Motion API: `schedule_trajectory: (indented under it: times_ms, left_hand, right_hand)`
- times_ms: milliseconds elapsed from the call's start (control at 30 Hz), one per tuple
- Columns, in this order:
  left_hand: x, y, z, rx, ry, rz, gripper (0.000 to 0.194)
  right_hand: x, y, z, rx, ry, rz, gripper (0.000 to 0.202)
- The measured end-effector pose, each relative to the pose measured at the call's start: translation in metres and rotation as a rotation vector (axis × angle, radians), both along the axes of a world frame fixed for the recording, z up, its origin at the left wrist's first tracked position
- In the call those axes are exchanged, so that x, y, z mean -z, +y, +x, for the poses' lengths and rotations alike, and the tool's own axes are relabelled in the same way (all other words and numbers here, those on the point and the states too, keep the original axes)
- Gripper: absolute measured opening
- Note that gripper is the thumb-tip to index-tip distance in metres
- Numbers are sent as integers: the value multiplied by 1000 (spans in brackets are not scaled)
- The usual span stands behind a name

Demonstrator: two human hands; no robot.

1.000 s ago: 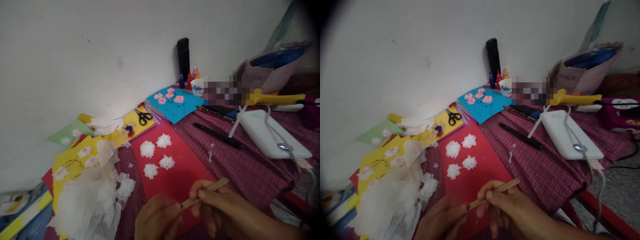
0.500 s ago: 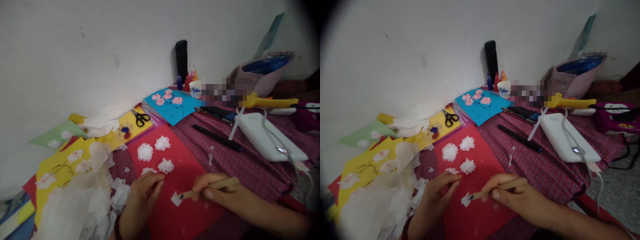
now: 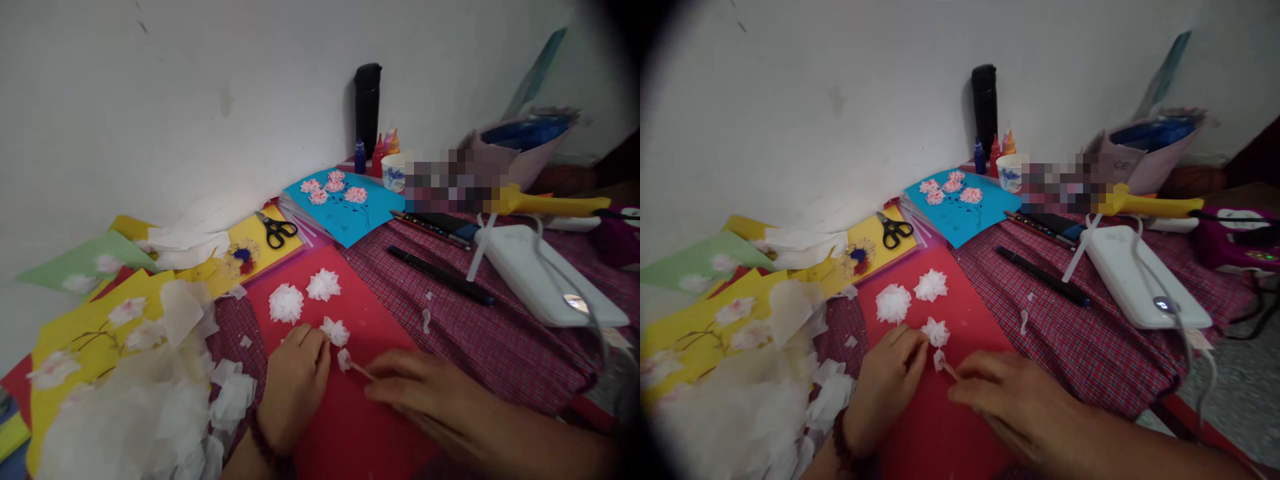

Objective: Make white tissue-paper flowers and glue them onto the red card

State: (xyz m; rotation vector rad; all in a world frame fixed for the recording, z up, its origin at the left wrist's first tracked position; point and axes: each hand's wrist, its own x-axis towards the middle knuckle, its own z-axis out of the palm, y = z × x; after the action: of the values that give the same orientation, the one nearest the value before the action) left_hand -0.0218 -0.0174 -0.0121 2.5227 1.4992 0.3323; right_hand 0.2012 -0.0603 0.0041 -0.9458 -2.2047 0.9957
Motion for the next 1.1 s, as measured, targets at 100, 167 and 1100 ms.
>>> schedule_trajectory:
  times_ms: [100, 167, 1100]
  left_hand:
    - [3, 0, -2, 8, 6, -9, 14]
    - [3, 0, -3, 20, 6, -14, 14]
    - [27, -73, 1, 194, 254, 366, 21]
  right_hand:
    - [3, 3, -7, -10, -82, 107, 33]
    - [8, 6, -11, -27, -127, 162, 36]
    - [25, 0, -27, -14, -393, 381, 43]
